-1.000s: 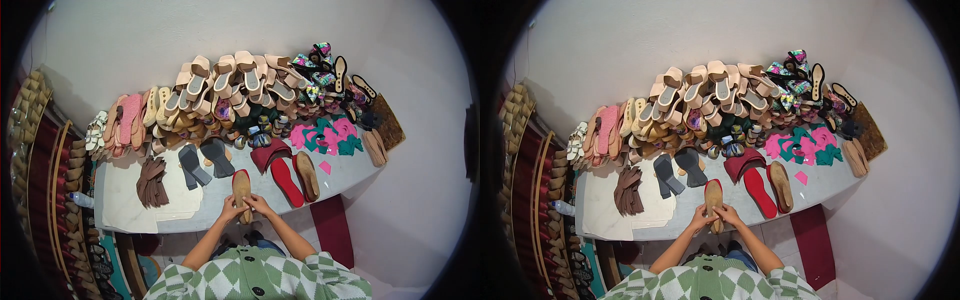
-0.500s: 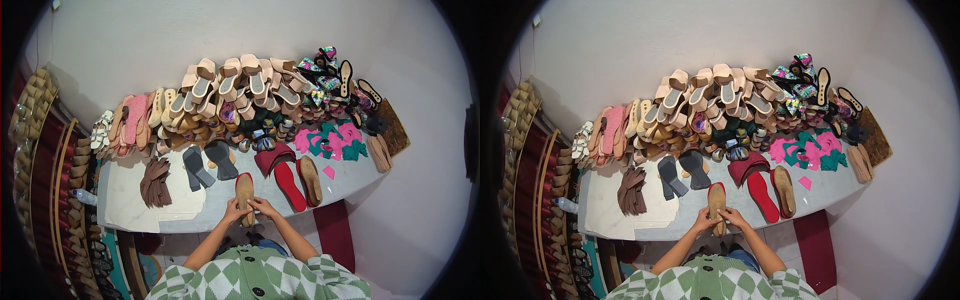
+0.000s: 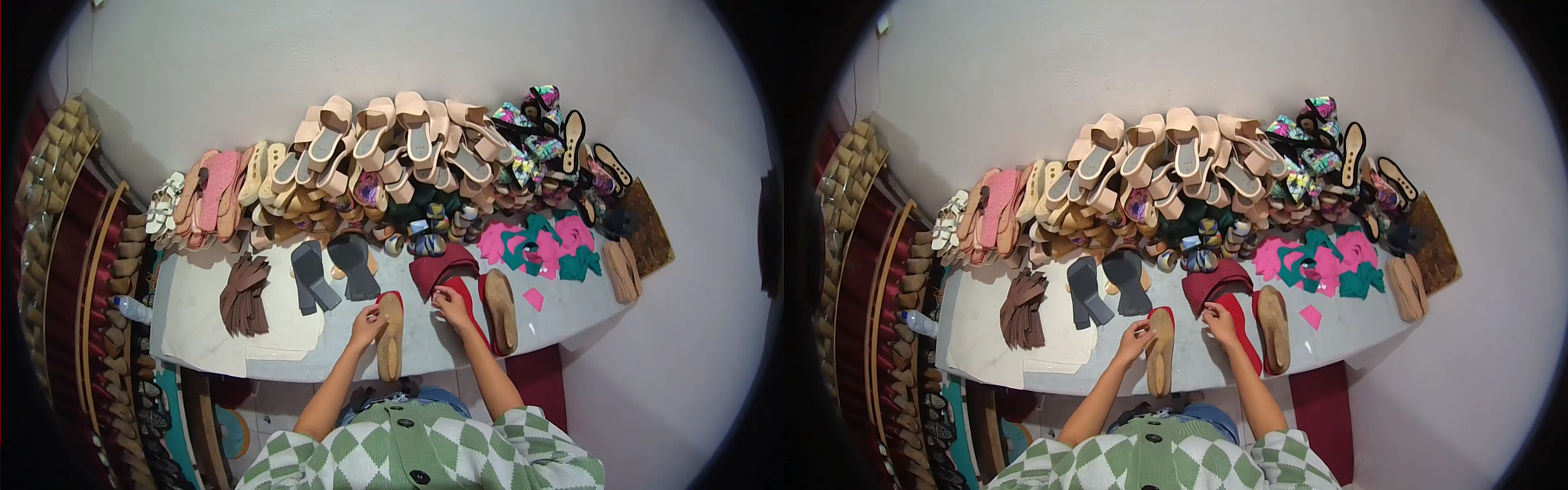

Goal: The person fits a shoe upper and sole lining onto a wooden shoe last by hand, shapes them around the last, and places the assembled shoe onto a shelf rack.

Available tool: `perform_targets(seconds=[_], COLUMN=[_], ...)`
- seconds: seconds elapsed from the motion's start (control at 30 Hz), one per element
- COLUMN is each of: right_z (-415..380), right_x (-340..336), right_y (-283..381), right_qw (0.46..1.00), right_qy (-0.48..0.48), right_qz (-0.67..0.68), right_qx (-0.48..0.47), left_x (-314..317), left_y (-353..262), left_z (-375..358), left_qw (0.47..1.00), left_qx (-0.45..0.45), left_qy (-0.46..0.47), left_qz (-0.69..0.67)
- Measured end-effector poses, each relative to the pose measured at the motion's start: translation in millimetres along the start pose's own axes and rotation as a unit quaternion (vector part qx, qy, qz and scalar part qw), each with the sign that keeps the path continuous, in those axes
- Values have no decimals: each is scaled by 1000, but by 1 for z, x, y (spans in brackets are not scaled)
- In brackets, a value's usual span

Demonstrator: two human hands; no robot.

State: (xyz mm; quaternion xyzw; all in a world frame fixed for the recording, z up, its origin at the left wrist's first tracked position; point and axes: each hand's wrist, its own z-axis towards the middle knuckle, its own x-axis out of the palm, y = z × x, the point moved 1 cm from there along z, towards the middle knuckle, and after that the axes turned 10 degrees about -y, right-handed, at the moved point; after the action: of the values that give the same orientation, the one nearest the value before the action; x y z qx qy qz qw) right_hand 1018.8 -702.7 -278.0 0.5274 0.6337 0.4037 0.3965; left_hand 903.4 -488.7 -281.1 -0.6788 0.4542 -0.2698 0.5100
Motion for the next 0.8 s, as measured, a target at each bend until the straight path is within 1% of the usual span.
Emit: perform_targets(seconds=[0.07, 0.1, 0.13, 0.17, 0.2, 0.23, 0.33, 0.37, 0.43, 0.47, 0.57, 0.63, 0.67, 0.7, 0.77, 0.8], right_z=[23, 36, 51, 65, 69, 71, 111, 127, 160, 172, 176, 190, 183, 170, 155, 154], right_x=[-8, -12, -16, -22, -25, -30, -46, -51, -60, -65, -76, -81, -82, -81, -87, -89], right_y=[5, 8, 11, 14, 28, 42, 41, 36, 9, -1, 4, -6, 3, 20, 38, 42], right_qw=[989, 976, 955, 936, 923, 909, 910, 909, 907, 915, 941, 959, 969, 975, 972, 969], right_qy=[-55, -83, -133, -162, -186, -210, -207, -203, -193, -158, -83, -14, 5, 23, 53, 69], right_qz=[-44, -65, -98, -108, -134, -159, -198, -230, -294, -300, -289, -266, -244, -219, -230, -236], right_qx=[-127, -190, -248, -294, -309, -322, -301, -280, -231, -219, -155, -93, -50, -13, -9, -7], left_x=[15, 24, 35, 46, 57, 69, 101, 110, 121, 124, 128, 133, 134, 122, 117, 118], left_y=[1, -1, -3, -5, -7, -8, 0, 10, 4, 2, 10, 42, 53, 25, 31, 31], left_z=[20, 29, 38, 46, 54, 60, 93, 106, 109, 109, 111, 126, 131, 121, 125, 126], left_qw=[999, 998, 996, 993, 980, 982, 983, 982, 977, 977, 977, 983, 985, 992, 985, 990], left_qx=[35, 56, 78, 99, 152, 133, 78, 70, 46, 44, 15, -7, -17, -124, -169, -142], left_qy=[-6, -4, -1, 1, -31, -44, -83, -77, -64, -77, -122, -144, -153, 5, 5, -14], left_qz=[26, 39, 52, 65, 128, 127, 143, 160, 197, 192, 175, 111, 79, 14, -20, -1])
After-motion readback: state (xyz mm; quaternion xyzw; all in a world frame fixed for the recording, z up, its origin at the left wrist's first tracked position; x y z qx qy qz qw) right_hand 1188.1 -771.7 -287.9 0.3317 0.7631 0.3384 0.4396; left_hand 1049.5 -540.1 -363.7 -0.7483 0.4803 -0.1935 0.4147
